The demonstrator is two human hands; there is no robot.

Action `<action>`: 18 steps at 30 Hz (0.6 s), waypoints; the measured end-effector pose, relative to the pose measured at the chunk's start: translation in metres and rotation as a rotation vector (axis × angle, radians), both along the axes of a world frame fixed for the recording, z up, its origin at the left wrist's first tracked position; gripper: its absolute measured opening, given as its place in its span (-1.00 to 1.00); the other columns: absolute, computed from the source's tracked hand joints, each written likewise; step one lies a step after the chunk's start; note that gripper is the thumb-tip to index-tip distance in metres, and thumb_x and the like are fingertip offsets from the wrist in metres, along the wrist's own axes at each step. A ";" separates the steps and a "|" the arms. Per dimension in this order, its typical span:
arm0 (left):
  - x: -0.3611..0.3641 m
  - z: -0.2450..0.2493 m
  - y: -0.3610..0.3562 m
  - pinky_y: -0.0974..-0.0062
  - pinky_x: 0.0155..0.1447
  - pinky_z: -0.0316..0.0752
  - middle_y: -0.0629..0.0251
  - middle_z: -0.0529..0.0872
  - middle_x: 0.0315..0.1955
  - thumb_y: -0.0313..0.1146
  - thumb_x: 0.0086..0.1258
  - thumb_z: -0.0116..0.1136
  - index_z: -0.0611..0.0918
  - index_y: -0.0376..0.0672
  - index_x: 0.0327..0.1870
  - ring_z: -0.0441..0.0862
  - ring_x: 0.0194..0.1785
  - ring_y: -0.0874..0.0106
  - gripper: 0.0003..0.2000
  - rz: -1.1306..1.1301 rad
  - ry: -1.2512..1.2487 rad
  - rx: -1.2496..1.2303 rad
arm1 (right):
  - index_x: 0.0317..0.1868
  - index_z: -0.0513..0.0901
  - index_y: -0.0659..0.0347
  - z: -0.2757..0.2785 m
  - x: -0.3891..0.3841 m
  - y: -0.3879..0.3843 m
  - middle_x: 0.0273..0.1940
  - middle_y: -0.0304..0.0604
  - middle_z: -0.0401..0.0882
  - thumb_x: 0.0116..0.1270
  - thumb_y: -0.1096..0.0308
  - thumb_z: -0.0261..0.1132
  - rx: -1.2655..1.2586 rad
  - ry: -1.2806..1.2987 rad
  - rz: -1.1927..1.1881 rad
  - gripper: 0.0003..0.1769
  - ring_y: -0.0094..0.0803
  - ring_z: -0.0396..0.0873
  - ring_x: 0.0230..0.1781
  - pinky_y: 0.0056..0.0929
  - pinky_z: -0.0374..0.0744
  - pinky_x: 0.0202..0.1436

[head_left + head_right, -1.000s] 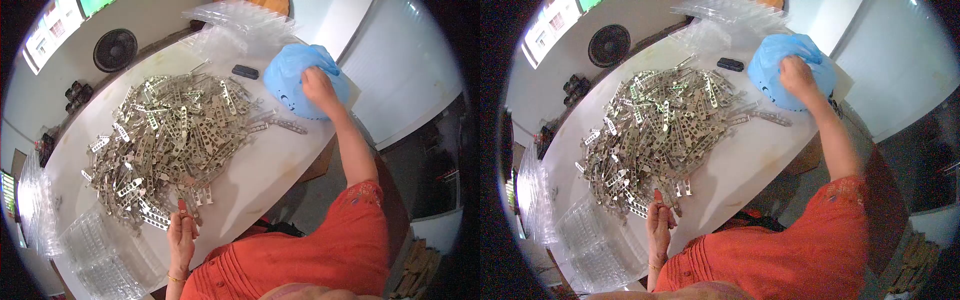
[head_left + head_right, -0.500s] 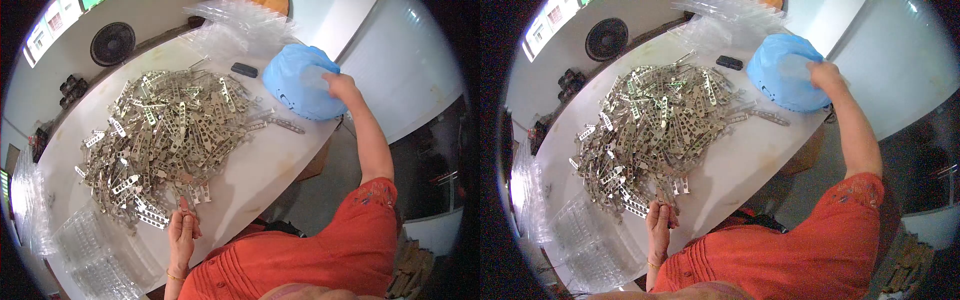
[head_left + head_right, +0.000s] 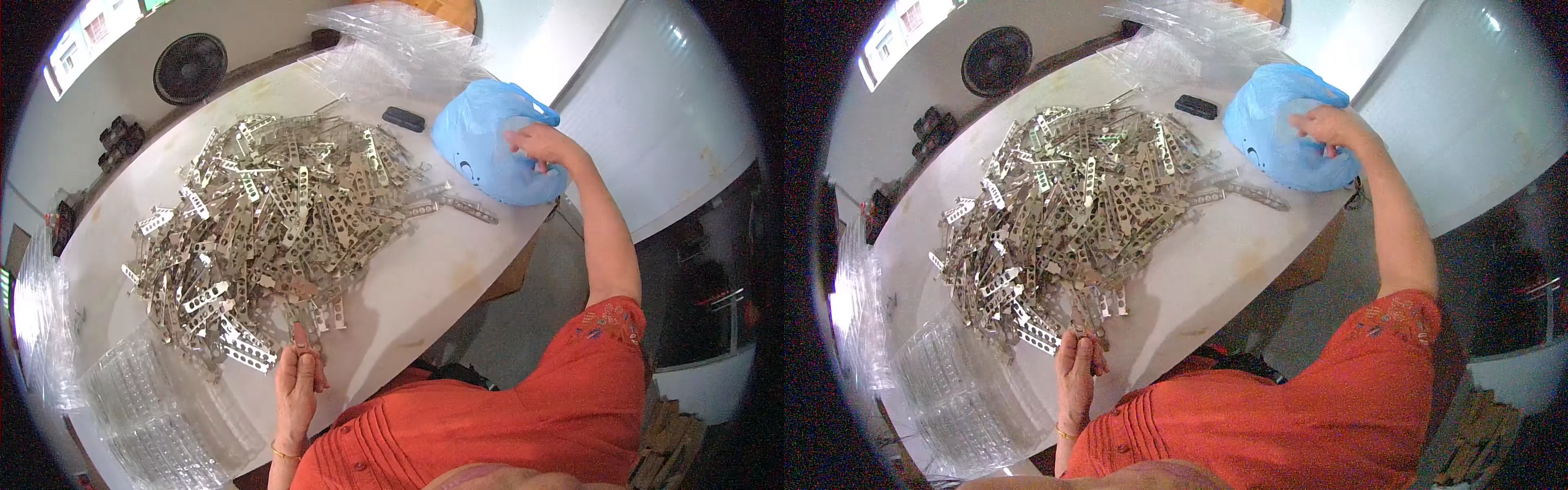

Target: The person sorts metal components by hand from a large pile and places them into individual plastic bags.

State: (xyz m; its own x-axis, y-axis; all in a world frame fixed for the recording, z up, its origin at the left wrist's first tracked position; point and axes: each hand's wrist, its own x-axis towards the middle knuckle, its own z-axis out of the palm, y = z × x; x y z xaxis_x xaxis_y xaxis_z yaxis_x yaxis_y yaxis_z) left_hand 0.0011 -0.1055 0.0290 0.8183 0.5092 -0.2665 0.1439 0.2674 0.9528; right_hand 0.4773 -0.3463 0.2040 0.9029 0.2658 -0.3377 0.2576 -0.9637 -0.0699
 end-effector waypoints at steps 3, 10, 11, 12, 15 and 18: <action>0.001 0.002 -0.001 0.61 -0.43 0.29 0.43 0.48 -0.55 -0.28 0.65 -0.04 0.49 -0.18 -0.13 0.39 -0.53 0.60 -0.83 0.018 0.005 -0.029 | 0.29 0.55 0.10 -0.009 0.023 -0.010 -0.19 0.01 0.74 0.44 0.07 0.12 0.018 -0.020 -0.130 -0.50 -0.28 0.70 -0.54 -0.23 0.70 -0.24; 0.002 0.002 -0.002 0.60 -0.41 0.28 0.43 0.47 -0.54 -0.27 0.64 -0.04 0.48 -0.18 -0.14 0.37 -0.51 0.60 -0.82 -0.001 0.023 -0.058 | 0.44 0.40 -0.06 -0.035 0.027 -0.030 0.14 0.03 0.65 0.44 0.16 0.12 -0.045 -0.444 0.109 -0.44 -0.12 0.65 0.10 -0.19 0.60 0.19; 0.002 0.003 -0.002 0.60 -0.40 0.28 0.44 0.47 -0.54 -0.27 0.64 -0.04 0.48 -0.18 -0.14 0.37 -0.51 0.60 -0.82 -0.003 0.023 -0.060 | 0.39 0.46 -0.14 -0.041 0.033 -0.034 0.02 0.01 0.68 0.39 0.19 0.16 -0.018 -0.448 0.092 -0.46 -0.14 0.68 -0.13 -0.19 0.64 0.03; 0.003 0.005 -0.003 0.60 -0.40 0.28 0.44 0.47 -0.54 -0.27 0.64 -0.04 0.48 -0.18 -0.14 0.37 -0.51 0.60 -0.82 -0.003 0.024 -0.059 | 0.35 0.51 -0.22 -0.047 0.040 -0.038 -0.10 -0.01 0.72 0.35 0.21 0.19 0.010 -0.451 0.077 -0.47 -0.15 0.71 -0.36 -0.18 0.69 -0.13; 0.004 0.007 -0.003 0.60 -0.40 0.28 0.44 0.47 -0.53 -0.28 0.64 -0.05 0.49 -0.18 -0.16 0.36 -0.51 0.60 -0.82 -0.002 0.063 -0.026 | 0.33 0.52 -0.23 -0.070 0.084 -0.052 -0.04 0.00 0.71 0.38 0.18 0.12 -0.227 -0.620 0.248 -0.51 -0.08 0.71 -0.15 -0.14 0.65 0.05; 0.005 0.006 -0.003 0.60 -0.39 0.29 0.44 0.47 -0.53 -0.29 0.64 -0.05 0.50 -0.19 -0.15 0.37 -0.50 0.60 -0.82 -0.011 0.074 -0.038 | 0.20 0.62 -0.15 -0.046 0.056 -0.029 0.03 -0.07 0.70 0.40 0.16 0.07 -0.230 -0.632 0.139 -0.60 -0.09 0.65 0.05 -0.11 0.58 0.18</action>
